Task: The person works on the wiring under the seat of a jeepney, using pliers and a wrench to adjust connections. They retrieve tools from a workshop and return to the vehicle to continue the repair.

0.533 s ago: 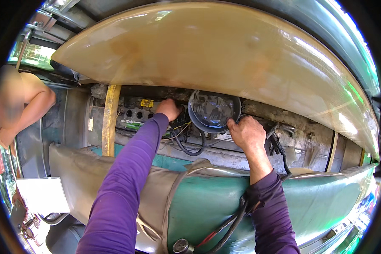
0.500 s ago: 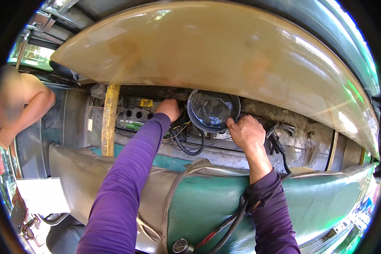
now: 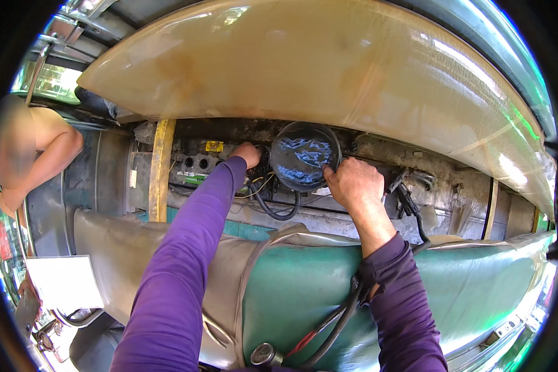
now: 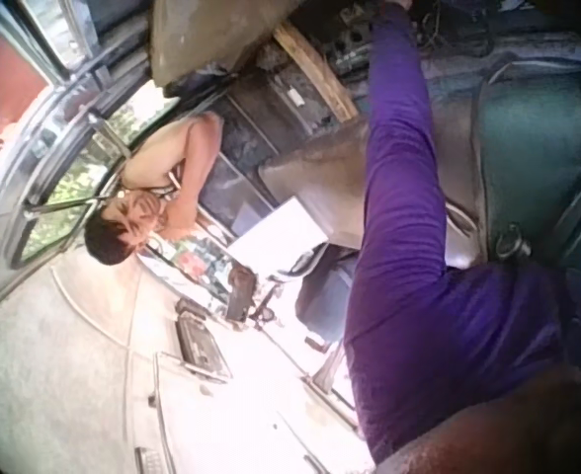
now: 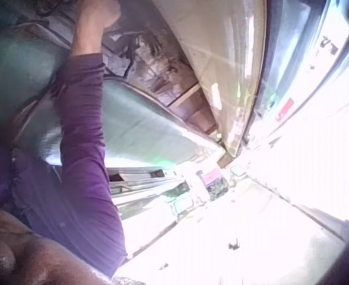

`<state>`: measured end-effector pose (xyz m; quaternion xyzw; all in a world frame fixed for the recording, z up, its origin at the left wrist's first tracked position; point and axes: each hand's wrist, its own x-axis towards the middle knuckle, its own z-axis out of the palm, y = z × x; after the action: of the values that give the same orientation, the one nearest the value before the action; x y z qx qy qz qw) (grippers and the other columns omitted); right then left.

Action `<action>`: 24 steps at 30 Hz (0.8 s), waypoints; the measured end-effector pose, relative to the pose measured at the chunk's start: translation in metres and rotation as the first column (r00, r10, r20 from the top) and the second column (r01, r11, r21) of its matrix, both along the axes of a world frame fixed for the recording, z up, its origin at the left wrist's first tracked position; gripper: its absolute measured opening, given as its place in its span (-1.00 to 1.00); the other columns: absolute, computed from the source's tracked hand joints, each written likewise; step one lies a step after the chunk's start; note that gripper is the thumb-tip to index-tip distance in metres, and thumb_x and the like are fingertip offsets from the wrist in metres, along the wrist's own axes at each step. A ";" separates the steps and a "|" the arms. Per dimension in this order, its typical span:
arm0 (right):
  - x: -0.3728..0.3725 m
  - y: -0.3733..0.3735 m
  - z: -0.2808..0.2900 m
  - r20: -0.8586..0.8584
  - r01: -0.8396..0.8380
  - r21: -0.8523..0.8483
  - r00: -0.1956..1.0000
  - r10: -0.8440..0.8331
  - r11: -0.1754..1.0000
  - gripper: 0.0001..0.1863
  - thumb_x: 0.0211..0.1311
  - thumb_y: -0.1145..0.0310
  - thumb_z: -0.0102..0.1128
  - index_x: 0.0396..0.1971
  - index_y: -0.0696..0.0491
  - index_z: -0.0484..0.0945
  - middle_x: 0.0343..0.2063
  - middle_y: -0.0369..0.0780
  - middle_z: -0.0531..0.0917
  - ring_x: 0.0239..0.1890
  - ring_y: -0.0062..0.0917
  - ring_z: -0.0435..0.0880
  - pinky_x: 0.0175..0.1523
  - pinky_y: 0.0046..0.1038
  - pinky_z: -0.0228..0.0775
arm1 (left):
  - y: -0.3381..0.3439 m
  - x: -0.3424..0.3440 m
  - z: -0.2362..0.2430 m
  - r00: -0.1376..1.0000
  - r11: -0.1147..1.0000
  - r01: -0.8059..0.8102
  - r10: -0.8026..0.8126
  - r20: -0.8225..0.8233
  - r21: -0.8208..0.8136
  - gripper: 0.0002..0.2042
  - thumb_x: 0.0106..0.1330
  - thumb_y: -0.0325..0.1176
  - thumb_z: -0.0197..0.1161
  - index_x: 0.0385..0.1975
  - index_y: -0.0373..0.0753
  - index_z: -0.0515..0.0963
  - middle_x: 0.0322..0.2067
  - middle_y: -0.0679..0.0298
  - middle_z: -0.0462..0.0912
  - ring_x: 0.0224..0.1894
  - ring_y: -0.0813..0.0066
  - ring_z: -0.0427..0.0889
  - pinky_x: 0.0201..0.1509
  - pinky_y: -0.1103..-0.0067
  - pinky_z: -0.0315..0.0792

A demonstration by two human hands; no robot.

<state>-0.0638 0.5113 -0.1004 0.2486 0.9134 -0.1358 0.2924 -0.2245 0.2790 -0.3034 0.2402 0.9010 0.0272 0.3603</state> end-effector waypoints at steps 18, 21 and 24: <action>0.000 0.006 -0.001 -0.079 0.029 -0.084 0.996 -0.035 0.996 -0.38 0.25 -0.17 0.18 -0.07 0.13 0.74 0.01 0.03 0.72 0.12 -0.10 0.69 0.23 -0.19 0.51 | -0.051 0.003 0.114 0.946 0.948 -0.296 0.273 0.175 0.118 -0.52 0.22 -0.10 0.43 -0.02 -0.39 0.65 -0.08 -0.22 0.69 0.06 -0.15 0.66 0.18 0.24 0.54; 0.002 0.006 0.006 -0.104 -0.002 -0.068 0.995 -0.005 0.998 -0.36 0.19 -0.17 0.20 -0.05 0.13 0.74 0.03 0.04 0.71 0.14 -0.12 0.68 0.24 -0.21 0.50 | -0.092 0.047 0.177 0.968 0.972 -0.175 0.199 -0.153 0.155 -0.48 0.25 -0.15 0.40 0.12 -0.37 0.58 0.01 -0.22 0.66 0.11 -0.09 0.66 0.24 0.23 0.50; 0.008 0.004 0.018 -0.110 -0.061 -0.040 0.992 0.056 0.997 -0.35 0.17 -0.17 0.20 -0.10 0.16 0.75 0.01 0.07 0.71 0.13 -0.10 0.69 0.23 -0.18 0.51 | -0.135 0.121 0.224 0.876 0.905 -0.180 0.326 -0.356 0.386 -0.54 0.25 -0.20 0.41 0.02 -0.42 0.60 -0.04 -0.19 0.64 0.07 -0.16 0.61 0.23 0.19 0.47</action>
<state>-0.0555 0.5148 -0.0819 0.2075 0.9318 -0.1601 0.2511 -0.1039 0.1442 -0.0794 0.1772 0.9617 0.1791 0.1082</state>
